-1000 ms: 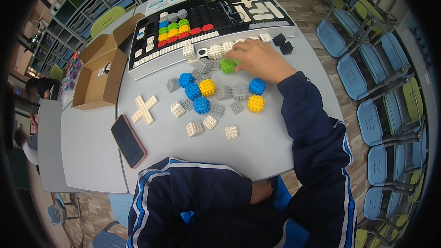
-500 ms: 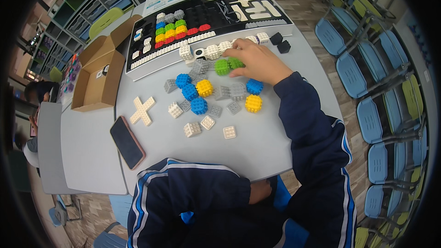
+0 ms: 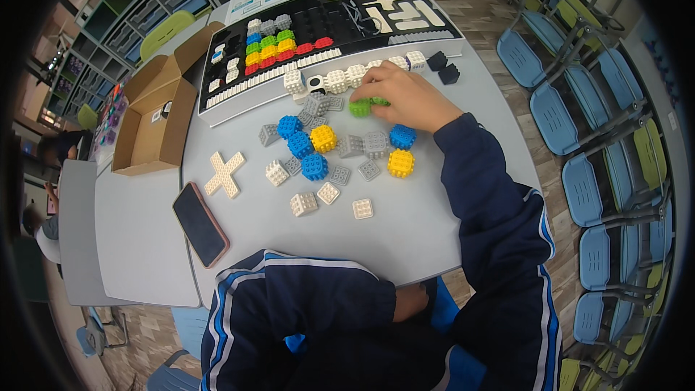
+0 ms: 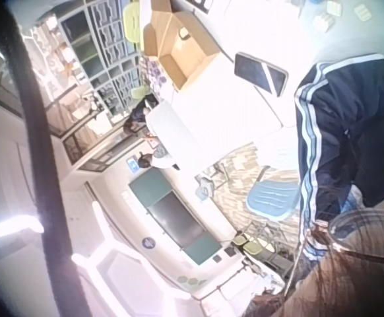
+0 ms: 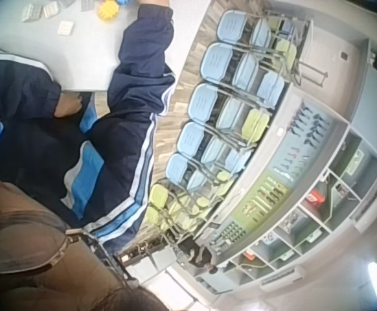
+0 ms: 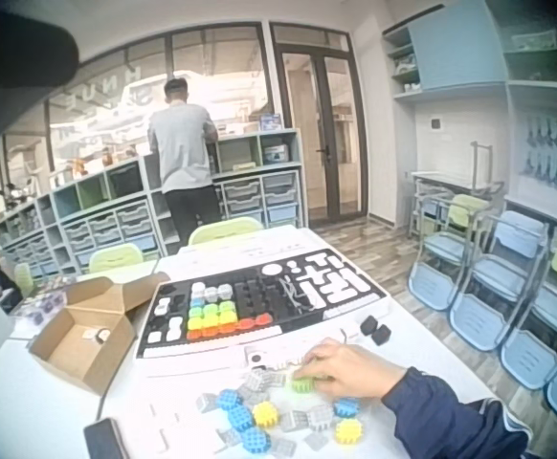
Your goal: The person assembles colorful interlocking plastic blocks into small structures on a table. They pick up individual blocks, connect them by hand, and arrange the resulting pieces into rows and clusters. The person also moves some blocks aside to reach others and occasionally repositions completed sections.
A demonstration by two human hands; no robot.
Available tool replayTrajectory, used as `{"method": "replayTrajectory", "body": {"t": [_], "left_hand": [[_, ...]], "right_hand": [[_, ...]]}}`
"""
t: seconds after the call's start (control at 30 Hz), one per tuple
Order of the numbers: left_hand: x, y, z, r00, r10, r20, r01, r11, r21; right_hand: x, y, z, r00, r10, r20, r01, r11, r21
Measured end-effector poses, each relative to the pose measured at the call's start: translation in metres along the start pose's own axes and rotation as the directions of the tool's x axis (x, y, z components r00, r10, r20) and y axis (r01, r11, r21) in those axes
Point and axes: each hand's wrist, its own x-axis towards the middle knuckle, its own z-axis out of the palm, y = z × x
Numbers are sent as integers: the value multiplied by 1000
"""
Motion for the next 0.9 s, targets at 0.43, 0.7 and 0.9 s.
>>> {"method": "replayTrajectory", "body": {"t": [0.43,0.7,0.9], "left_hand": [[-4,2,-66,986,108,126,-93,988,-120],[-28,18,-170,955,279,-100,-295,922,-251],[-43,-75,-295,620,-295,-727,174,955,-239]], "right_hand": [[-6,21,-21,993,106,45,-107,994,17],[-16,33,-29,987,156,49,-158,987,35],[-21,53,-30,977,211,27,-212,970,116]]}}
